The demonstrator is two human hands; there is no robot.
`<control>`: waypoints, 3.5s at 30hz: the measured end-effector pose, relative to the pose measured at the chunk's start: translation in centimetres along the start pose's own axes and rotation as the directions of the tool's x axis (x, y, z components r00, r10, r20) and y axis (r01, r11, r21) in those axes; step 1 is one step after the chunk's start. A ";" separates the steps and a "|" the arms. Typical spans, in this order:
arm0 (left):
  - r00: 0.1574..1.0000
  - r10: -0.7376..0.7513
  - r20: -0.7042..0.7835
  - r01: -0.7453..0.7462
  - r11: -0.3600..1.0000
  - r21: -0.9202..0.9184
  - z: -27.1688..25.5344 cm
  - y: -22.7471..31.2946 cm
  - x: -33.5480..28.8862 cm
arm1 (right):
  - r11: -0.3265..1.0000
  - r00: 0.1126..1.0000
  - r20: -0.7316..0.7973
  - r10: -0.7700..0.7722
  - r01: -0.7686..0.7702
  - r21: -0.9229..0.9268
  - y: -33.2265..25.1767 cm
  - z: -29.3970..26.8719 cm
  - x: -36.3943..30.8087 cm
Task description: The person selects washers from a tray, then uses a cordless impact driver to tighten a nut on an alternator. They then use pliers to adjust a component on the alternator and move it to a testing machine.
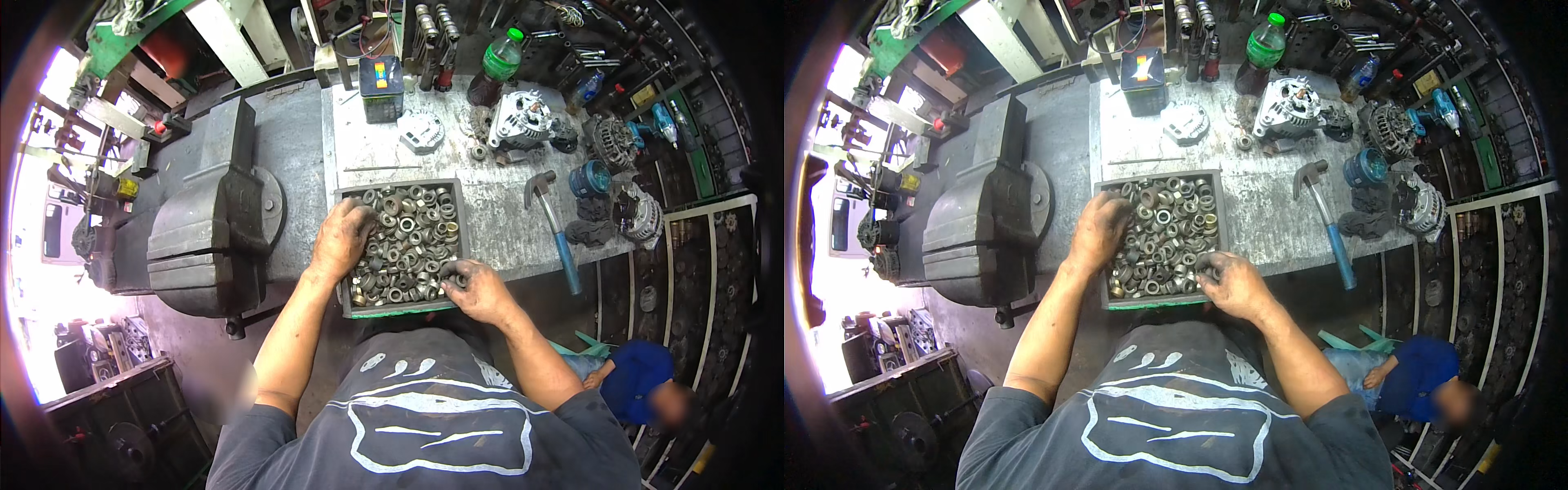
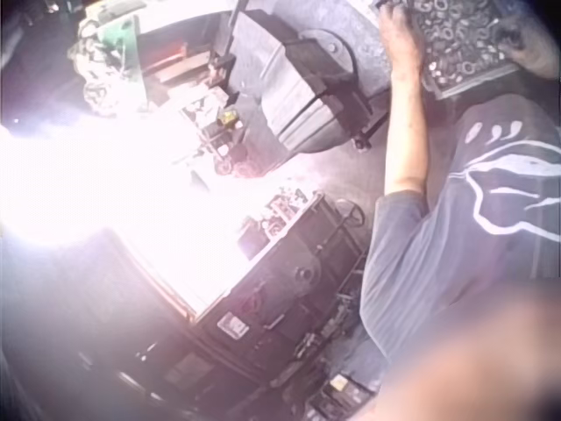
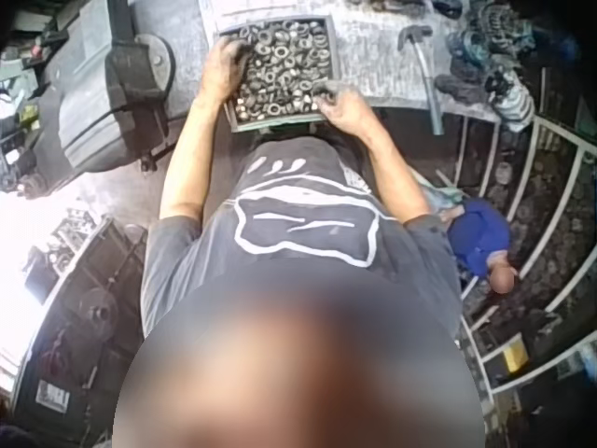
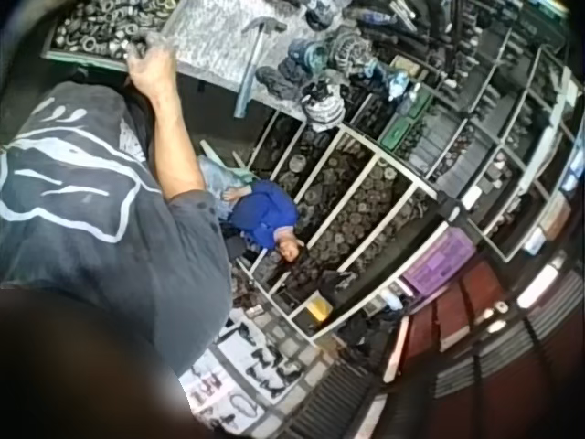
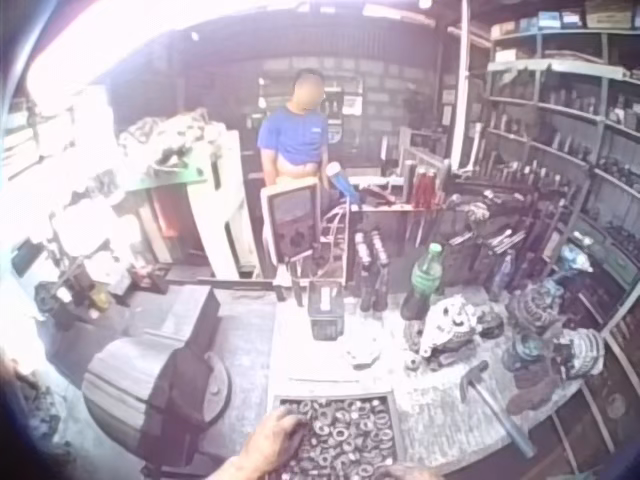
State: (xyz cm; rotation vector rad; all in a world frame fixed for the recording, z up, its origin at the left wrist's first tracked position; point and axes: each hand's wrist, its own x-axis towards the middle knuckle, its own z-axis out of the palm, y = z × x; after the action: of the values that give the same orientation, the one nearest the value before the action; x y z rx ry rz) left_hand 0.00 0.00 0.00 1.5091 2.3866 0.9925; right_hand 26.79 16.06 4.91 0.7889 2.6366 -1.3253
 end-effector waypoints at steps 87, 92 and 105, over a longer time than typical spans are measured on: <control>0.973 0.126 0.194 -0.154 0.979 0.136 0.2 5.3 -0.3 | 0.980 0.970 -0.208 -0.125 0.088 -0.178 3.5 -0.9 -0.7; 0.965 0.177 0.194 -0.192 0.979 0.065 -0.3 6.4 -4.5 | 0.964 0.982 -0.150 -0.115 0.074 -0.254 2.3 -1.1 -1.4; 0.981 0.134 0.139 -0.129 0.991 -0.047 -0.6 6.1 -6.7 | 0.776 0.920 0.331 -0.209 0.362 -0.517 -1.2 -2.4 1.2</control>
State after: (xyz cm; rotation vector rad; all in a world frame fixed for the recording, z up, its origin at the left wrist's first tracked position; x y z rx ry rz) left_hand 7.53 -4.27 2.73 1.6817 2.1840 0.9173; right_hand 25.55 17.84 6.90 0.1151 2.7621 -0.5348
